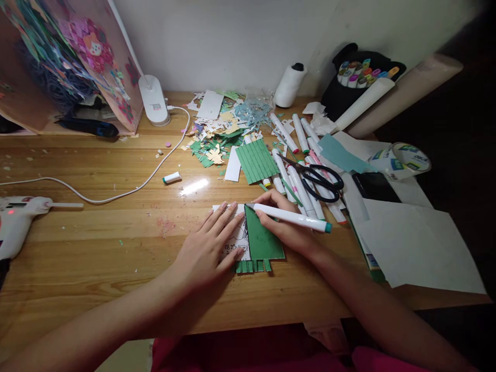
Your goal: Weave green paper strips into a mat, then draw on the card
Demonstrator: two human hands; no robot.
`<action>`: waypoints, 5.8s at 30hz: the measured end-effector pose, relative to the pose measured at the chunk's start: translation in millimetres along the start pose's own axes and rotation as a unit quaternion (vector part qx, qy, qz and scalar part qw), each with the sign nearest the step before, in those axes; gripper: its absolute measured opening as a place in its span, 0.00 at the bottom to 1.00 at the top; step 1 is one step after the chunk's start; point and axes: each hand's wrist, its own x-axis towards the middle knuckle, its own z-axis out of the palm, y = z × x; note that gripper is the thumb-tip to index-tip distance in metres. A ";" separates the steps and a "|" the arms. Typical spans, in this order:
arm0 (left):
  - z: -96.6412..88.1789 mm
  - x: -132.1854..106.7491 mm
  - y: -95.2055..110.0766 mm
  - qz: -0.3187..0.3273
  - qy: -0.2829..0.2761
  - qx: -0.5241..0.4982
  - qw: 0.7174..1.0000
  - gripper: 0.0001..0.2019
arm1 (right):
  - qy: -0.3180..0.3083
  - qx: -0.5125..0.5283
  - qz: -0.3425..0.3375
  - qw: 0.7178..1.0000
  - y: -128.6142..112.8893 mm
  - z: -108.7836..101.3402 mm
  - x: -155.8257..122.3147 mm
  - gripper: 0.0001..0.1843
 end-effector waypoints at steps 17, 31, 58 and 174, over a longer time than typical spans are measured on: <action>-1.9 0.1 0.5 -0.004 -0.006 0.006 1.000 0.30 | -0.073 0.006 -0.036 0.997 -5.3 -8.0 -0.8 0.02; -2.0 0.7 1.0 -0.006 -0.008 0.009 1.000 0.29 | -0.165 -0.041 -0.066 0.983 -10.7 -17.9 -4.4 0.07; -1.7 1.1 1.4 0.001 -0.007 0.028 1.000 0.30 | -0.300 -0.077 -0.199 0.930 -3.9 -17.5 -6.4 0.07; -0.3 6.6 4.1 0.003 -0.009 0.047 0.999 0.33 | -0.189 0.002 -0.059 0.980 -0.1 -28.2 1.3 0.06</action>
